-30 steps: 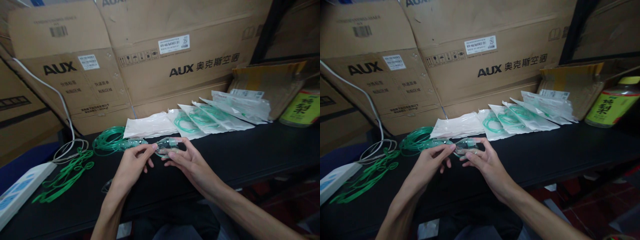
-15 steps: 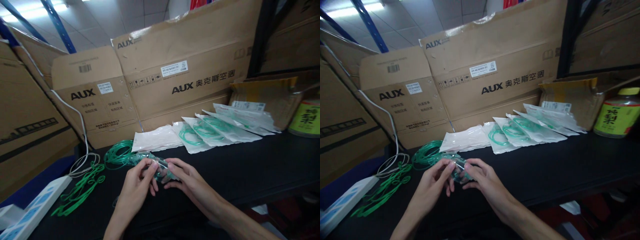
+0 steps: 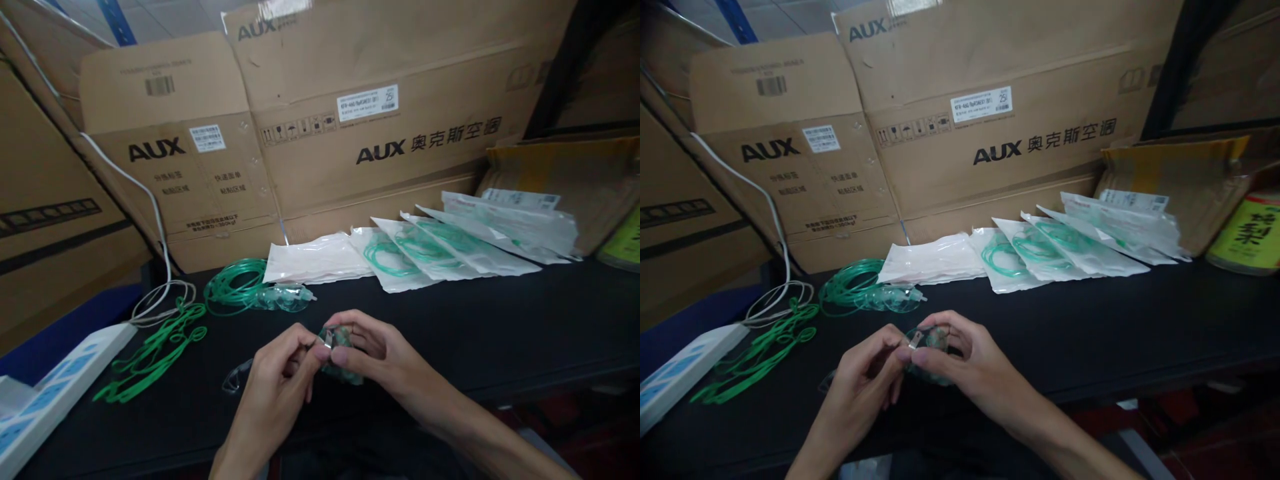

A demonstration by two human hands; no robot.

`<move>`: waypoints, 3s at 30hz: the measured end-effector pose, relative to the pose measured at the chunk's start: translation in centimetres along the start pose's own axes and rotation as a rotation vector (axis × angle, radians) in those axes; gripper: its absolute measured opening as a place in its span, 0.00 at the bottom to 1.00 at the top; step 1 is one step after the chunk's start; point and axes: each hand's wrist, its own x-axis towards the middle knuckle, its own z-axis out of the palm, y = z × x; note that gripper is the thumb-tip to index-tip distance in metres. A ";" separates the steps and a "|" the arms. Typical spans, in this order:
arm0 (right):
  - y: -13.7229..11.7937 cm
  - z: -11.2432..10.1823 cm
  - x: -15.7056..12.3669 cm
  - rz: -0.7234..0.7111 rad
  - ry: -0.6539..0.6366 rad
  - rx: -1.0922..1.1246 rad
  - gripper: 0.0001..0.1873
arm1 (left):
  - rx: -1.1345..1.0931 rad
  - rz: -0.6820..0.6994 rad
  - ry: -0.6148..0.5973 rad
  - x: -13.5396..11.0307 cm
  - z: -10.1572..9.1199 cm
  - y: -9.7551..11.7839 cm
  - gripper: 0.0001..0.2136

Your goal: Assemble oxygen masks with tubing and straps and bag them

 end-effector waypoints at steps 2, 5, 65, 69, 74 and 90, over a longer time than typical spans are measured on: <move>-0.1 0.0 0.0 0.002 -0.001 -0.009 0.16 | 0.004 0.044 -0.014 -0.1 -0.2 0.0 0.16; -0.3 -0.1 0.0 0.026 -0.014 -0.039 0.16 | 0.013 0.078 -0.026 -0.1 -0.3 -0.1 0.16; 0.9 0.2 0.6 -0.192 0.238 -0.236 0.08 | -0.251 -0.150 0.256 0.9 0.4 0.5 0.08; 0.9 0.4 0.5 -0.206 0.255 -0.265 0.07 | -0.209 -0.122 0.246 0.8 0.3 0.0 0.09; 0.3 0.2 0.5 -0.131 0.174 -0.199 0.08 | -0.197 -0.119 0.217 0.6 0.1 -0.3 0.13; -0.4 0.0 0.2 -0.011 0.160 -0.067 0.16 | -0.144 0.005 0.040 0.5 -0.8 -0.4 0.12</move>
